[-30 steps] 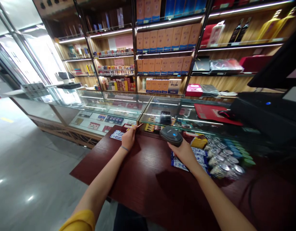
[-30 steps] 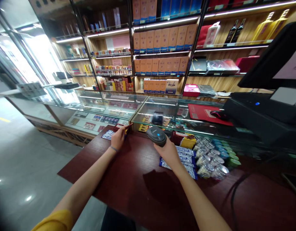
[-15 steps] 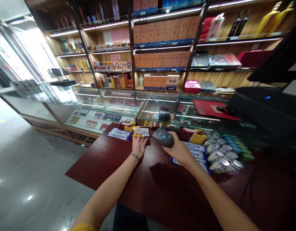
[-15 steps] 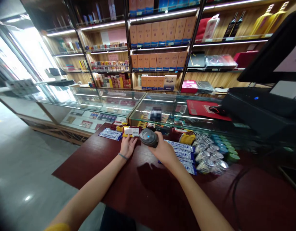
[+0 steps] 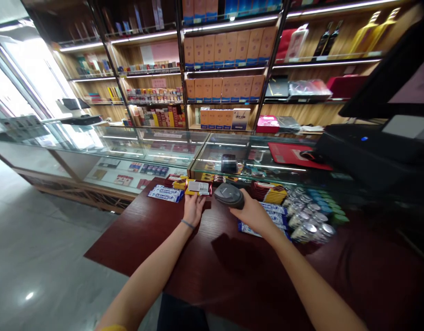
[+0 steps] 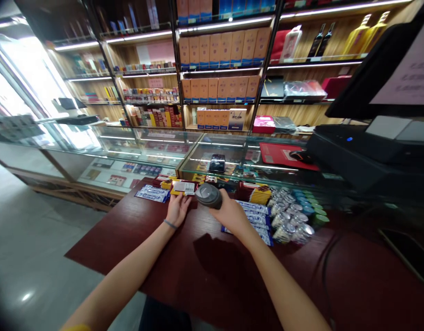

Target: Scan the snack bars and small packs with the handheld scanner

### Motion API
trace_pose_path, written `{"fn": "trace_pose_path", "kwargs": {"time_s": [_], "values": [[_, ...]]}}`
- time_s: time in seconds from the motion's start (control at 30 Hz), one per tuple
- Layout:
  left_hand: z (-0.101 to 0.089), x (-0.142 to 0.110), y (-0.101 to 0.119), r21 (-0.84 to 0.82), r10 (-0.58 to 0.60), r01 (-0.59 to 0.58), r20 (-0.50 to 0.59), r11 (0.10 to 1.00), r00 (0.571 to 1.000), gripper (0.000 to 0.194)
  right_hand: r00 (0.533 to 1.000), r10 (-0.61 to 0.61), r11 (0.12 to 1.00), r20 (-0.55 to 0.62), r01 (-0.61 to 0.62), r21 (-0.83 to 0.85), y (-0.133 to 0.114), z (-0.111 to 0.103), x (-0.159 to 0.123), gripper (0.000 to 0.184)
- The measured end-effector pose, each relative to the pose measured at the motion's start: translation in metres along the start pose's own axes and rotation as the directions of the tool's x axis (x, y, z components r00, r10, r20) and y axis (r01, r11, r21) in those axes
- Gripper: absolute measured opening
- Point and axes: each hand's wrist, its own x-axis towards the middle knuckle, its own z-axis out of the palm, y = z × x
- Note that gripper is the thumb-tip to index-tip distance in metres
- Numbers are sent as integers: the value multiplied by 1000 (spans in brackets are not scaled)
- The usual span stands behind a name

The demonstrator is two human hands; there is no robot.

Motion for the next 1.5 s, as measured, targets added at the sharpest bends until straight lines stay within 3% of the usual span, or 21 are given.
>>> {"fn": "trace_pose_path", "kwargs": {"time_s": [0.2,0.37,0.53,0.67,0.7,0.77,0.87,0.93,1.0,1.13,1.2,1.4,1.5], "values": [[10,0,0,242,79,-110,136,964,988,45,986,-44,993,-161,61,103,15,-28,5,44],[38,15,0,501,120,-241,261,831,958,44,966,26,981,-259,24,191,28,-70,2,43],[90,18,-10,628,215,-451,417,634,883,29,940,99,938,-327,21,345,42,-110,-11,40],[129,7,-30,639,215,-623,600,450,771,20,923,139,880,-360,52,472,50,-132,-20,39],[137,3,-36,625,187,-640,634,447,750,21,916,156,867,-371,53,496,52,-136,-21,38],[151,-4,-49,599,83,-594,663,538,744,25,900,194,846,-389,48,531,54,-142,-24,34],[167,-13,-69,559,-101,-389,654,732,749,33,889,226,830,-399,39,557,59,-149,-27,27],[174,-18,-83,536,-142,-325,656,779,741,36,887,235,823,-398,36,567,63,-152,-28,25],[179,-20,-95,519,-133,-315,655,794,744,37,890,235,818,-392,37,574,67,-155,-29,24],[182,-18,-115,495,-94,-285,608,821,788,38,897,212,820,-389,54,570,71,-158,-30,25],[182,-16,-120,500,-71,-330,626,801,777,36,895,209,825,-395,56,562,71,-158,-30,26],[183,-18,-118,560,-180,-292,639,775,748,38,886,223,814,-407,61,578,65,-155,-29,27],[184,-22,-112,567,-190,-269,622,779,760,40,884,230,812,-407,57,582,60,-152,-28,28]]}}
